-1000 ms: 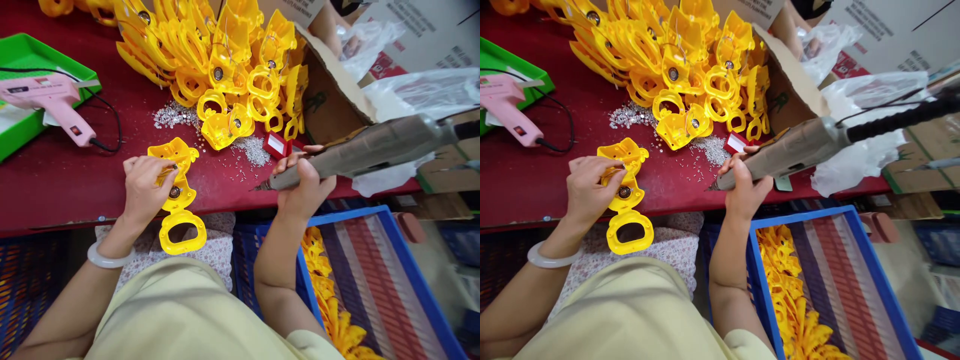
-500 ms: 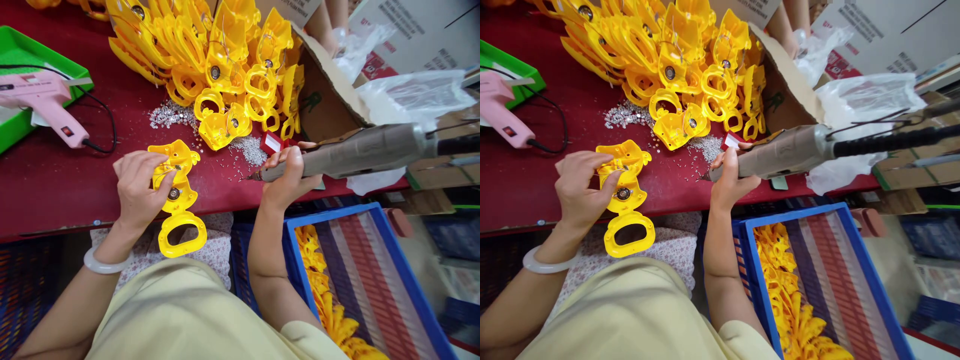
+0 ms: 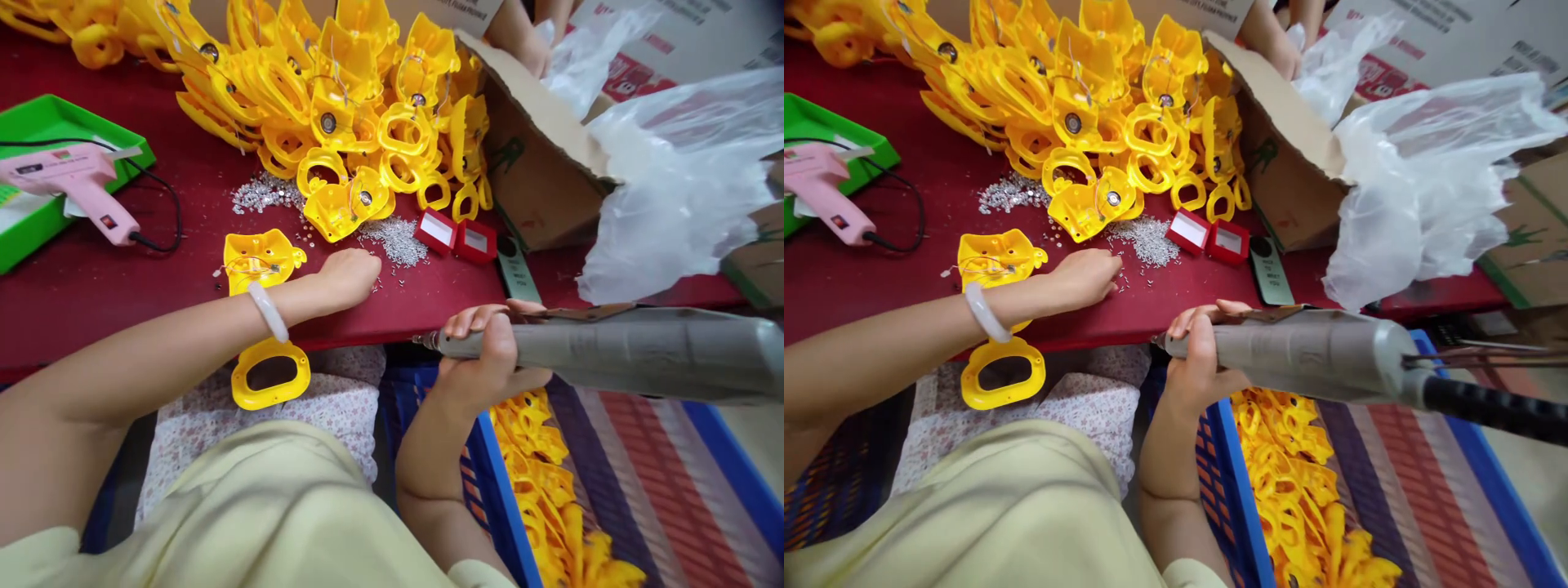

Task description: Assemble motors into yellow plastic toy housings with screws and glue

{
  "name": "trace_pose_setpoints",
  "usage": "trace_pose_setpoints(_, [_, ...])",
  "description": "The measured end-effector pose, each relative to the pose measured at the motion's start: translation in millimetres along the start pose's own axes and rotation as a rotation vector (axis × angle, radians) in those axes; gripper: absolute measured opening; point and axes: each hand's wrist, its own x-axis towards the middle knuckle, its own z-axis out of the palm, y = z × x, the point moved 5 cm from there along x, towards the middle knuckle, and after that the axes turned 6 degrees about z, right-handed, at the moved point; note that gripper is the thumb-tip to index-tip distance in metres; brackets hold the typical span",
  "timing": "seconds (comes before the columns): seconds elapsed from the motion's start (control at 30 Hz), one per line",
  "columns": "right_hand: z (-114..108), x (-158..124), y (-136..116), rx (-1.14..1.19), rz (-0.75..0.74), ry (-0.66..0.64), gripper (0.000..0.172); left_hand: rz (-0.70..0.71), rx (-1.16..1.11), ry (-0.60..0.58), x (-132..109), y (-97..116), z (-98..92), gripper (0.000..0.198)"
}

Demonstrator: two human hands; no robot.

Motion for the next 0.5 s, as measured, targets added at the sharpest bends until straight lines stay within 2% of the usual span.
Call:
trace_pose_setpoints(0.2, [-28.1, 2.0, -7.8, -0.033, -0.039, 0.057, 0.017, -0.048, 0.049, 0.016, 17.4, 0.4, 19.3, 0.018])
trace_pose_setpoints(0.33, [-22.7, 11.9, -5.3, -0.002, -0.065, 0.048, 0.015, -0.013, 0.071, 0.052, 20.7, 5.1, 13.7, 0.022])
trace_pose_setpoints(0.4, [-13.6, 20.8, -1.3, 0.016, -0.084, 0.06, 0.014, 0.019, 0.068, 0.104, 7.3, 7.7, 0.7, 0.023])
trace_pose_setpoints(0.43, [-8.6, 25.7, 1.0, 0.019, -0.098, 0.069, 0.013, 0.035, 0.055, 0.137, -7.3, 7.4, -7.7, 0.022])
trace_pose_setpoints(0.5, [1.0, 35.1, 6.2, 0.009, -0.12, 0.077, 0.011, 0.093, -0.036, 0.286, -55.1, 2.2, -28.0, 0.014])
